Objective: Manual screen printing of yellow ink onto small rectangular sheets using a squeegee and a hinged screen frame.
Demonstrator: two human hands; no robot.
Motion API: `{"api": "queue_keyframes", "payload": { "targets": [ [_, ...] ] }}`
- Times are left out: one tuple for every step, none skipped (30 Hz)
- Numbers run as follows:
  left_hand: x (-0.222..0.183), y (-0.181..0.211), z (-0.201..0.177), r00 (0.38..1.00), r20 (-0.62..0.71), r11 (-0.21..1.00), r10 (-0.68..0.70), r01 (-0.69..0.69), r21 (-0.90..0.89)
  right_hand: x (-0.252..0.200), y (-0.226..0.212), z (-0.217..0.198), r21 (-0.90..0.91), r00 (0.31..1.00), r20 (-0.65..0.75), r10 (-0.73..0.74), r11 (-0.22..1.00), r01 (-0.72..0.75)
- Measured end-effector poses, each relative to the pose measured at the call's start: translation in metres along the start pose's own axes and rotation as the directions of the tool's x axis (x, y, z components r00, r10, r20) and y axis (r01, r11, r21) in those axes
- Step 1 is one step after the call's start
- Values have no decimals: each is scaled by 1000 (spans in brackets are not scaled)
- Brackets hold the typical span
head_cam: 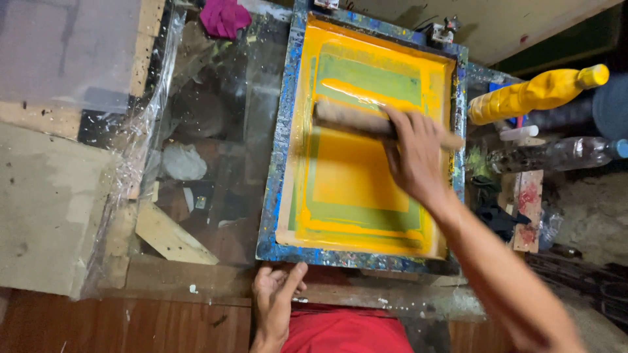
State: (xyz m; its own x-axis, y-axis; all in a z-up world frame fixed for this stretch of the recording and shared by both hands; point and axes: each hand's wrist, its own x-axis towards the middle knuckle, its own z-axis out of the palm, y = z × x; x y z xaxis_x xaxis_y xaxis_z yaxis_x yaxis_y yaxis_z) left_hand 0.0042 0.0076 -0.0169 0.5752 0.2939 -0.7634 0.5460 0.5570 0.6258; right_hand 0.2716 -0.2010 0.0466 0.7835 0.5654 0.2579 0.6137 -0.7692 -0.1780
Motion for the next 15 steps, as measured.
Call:
{"api": "queue_keyframes", "payload": {
  "targets": [
    [-2,-2,-1,1000,3,1000,6,-6,-3,-17,-12,-15,-3,1000,-6,-3,1000,3],
    [-5,-3,-4,997,51,998,61,-61,1,-36,-26,-29,45,997,-55,57,998,-54],
    [-9,-5,-6,989,99,993,114,-115,2,-56,-39,-43,96,988,-100,118,989,-109],
    [-11,-11,-8,987,107,993,117,-119,9,-74,-51,-58,95,986,-107,126,989,-116],
    [-14,-18,-9,978,102,982,181,-174,-72,-92,-63,-74,85,982,-117,149,986,-140],
    [-13,-23,-9,963,96,959,250,-234,-158,-107,-74,-88,73,977,-135,168,985,-159],
    [-23,-1,-1,959,107,957,261,-243,-156,-109,-79,-98,68,974,-149,170,984,-162],
    [-36,19,5,942,146,951,303,-288,-115,-112,-86,-108,56,970,-190,149,988,-141],
    [-49,39,11,921,187,940,342,-334,-75,-116,-92,-117,43,965,-231,127,992,-121],
    [-54,54,15,917,193,938,348,-341,-70,-110,-90,-121,43,962,-240,132,991,-125],
    [-60,68,18,892,253,927,374,-349,-139,-105,-88,-124,-5,942,-327,72,997,-78],
    [-66,81,23,864,308,914,399,-348,-207,-99,-85,-129,-58,914,-406,9,998,-35],
    [-62,86,23,860,314,914,401,-352,-204,-92,-85,-137,-59,911,-413,12,997,-40],
    [-59,91,23,861,313,916,400,-384,-116,-83,-84,-145,-92,896,-442,-35,996,-7],
    [-54,95,23,862,311,911,399,-412,-26,-74,-84,-152,-127,879,-469,-82,992,25]
  ]
}}
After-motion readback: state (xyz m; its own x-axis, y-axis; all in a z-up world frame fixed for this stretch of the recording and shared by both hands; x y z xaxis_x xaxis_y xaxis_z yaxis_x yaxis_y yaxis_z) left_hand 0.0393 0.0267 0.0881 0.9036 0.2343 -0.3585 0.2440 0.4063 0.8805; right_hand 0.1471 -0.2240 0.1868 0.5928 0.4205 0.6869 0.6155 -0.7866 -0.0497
